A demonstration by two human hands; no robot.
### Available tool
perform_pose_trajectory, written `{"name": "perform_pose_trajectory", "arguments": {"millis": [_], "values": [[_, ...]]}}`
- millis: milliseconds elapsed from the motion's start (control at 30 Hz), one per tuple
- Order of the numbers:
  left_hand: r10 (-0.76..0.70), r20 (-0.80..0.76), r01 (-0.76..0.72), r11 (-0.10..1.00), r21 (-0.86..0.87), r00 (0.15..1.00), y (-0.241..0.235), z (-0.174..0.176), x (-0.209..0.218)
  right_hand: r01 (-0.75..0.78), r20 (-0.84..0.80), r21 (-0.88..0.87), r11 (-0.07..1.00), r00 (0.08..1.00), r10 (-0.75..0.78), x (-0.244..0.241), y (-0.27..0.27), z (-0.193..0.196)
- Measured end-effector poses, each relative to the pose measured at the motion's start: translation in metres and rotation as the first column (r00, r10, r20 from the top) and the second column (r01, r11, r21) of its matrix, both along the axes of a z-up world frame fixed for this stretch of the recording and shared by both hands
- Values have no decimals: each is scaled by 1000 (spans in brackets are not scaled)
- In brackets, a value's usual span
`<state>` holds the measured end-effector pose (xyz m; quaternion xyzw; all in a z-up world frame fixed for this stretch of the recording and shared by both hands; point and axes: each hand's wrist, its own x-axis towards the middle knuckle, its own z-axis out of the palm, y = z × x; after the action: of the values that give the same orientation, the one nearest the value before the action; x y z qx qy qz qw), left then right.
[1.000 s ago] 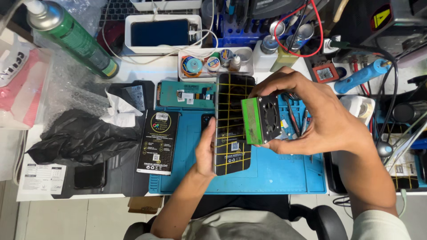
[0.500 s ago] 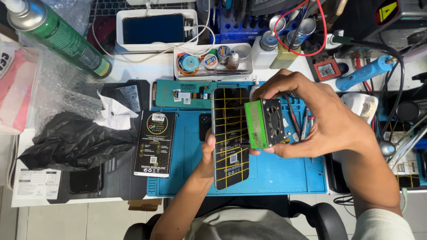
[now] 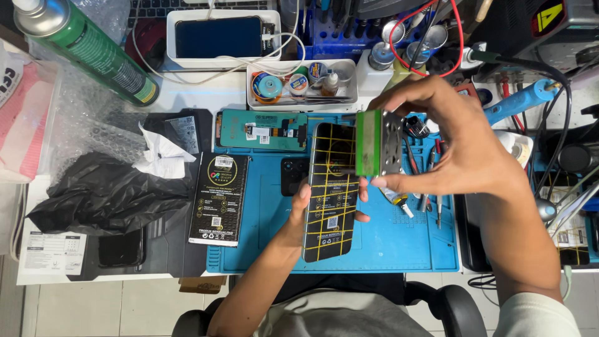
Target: The person wraps multiple yellow rubber bands around a smartphone to secure its back cover. They then use a small green fan to blow air onto the phone, likely to help the adhesive set.
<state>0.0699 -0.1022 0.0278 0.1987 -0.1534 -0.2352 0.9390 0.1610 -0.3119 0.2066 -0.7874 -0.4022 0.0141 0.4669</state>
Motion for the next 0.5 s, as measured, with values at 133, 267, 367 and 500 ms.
{"name": "perform_pose_trajectory", "arguments": {"millis": [133,267,367,500], "values": [[14,39,-15,1000,24,999,1,11,2,77,-14,25,997,997,-77,1,-5,-2],[7,50,-9,999,53,999,2,19,3,60,-18,74,995,998,-59,4,-7,-3],[24,55,-28,996,81,998,1,23,5,48,4,78,996,999,-49,6,-8,-1],[26,66,-33,995,99,997,2,22,4,68,-9,62,996,998,-67,2,-6,2]]}}
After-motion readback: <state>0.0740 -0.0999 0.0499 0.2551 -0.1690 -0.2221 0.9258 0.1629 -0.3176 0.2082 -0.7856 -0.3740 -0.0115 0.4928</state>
